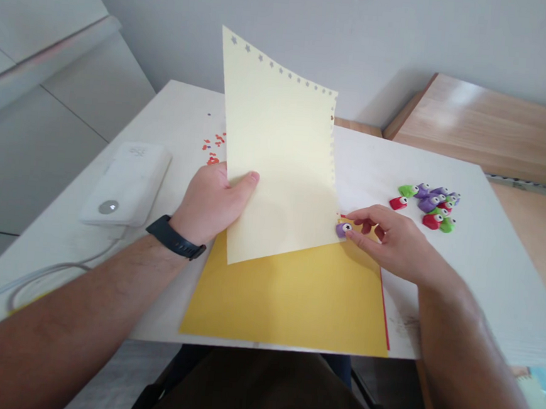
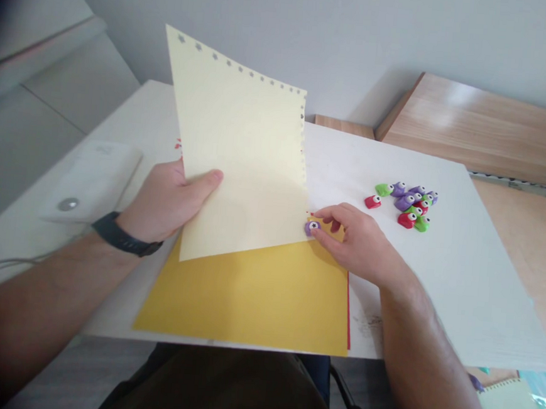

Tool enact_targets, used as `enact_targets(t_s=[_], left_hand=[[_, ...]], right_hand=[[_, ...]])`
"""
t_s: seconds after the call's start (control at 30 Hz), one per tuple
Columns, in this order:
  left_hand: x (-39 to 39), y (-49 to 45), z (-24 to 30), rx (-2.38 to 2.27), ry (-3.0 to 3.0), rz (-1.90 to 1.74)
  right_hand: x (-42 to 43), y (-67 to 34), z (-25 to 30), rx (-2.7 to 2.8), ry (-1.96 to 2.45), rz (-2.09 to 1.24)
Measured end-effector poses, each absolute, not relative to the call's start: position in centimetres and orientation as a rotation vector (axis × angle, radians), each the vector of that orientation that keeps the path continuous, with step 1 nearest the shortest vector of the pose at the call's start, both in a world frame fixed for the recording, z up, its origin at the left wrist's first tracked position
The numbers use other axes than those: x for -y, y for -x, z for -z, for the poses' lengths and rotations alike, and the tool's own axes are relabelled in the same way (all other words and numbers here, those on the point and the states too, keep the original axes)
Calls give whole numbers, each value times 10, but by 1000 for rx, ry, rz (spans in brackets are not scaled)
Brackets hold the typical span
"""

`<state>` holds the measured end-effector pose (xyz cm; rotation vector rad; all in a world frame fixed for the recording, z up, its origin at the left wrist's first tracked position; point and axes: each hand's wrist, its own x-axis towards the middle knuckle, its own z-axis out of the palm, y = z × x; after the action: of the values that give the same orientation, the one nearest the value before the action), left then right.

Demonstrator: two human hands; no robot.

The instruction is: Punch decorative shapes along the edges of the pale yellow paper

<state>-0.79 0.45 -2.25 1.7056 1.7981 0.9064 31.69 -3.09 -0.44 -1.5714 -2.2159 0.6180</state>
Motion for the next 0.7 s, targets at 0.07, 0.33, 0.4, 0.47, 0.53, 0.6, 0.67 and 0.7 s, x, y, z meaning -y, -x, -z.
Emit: enact_targets(t_s=[0.07, 0.33, 0.4, 0.47, 0.53, 0.6, 0.67, 0.7], left_hand=[[-4, 8, 22, -1794, -1714, -908], [-3, 4, 17, -1771, -1749, -919], [-3, 4, 17, -1774, -1755, -915], [-3, 5, 18, -1768, -1764, -917], [-4, 6, 19, -1758, -1771, -915], [-4, 7, 19, -1755, -1776, -908], [-4, 7, 20, -1756, -1780, -908], [-4, 7, 20, -1755, -1782, -909]], right_hand=[[31, -316, 3, 2216, 1566, -619], [27, -315, 15, 2057, 1630, -480], [25, -314, 20, 2010, 1653, -413], [23, -313, 24, 1994, 1679, -343], [22, -311, 24, 1991, 1697, -310], [23, -311, 22, 2004, 1701, -352], [25, -312, 17, 2035, 1695, -446], [27, -313, 14, 2057, 1686, -494]])
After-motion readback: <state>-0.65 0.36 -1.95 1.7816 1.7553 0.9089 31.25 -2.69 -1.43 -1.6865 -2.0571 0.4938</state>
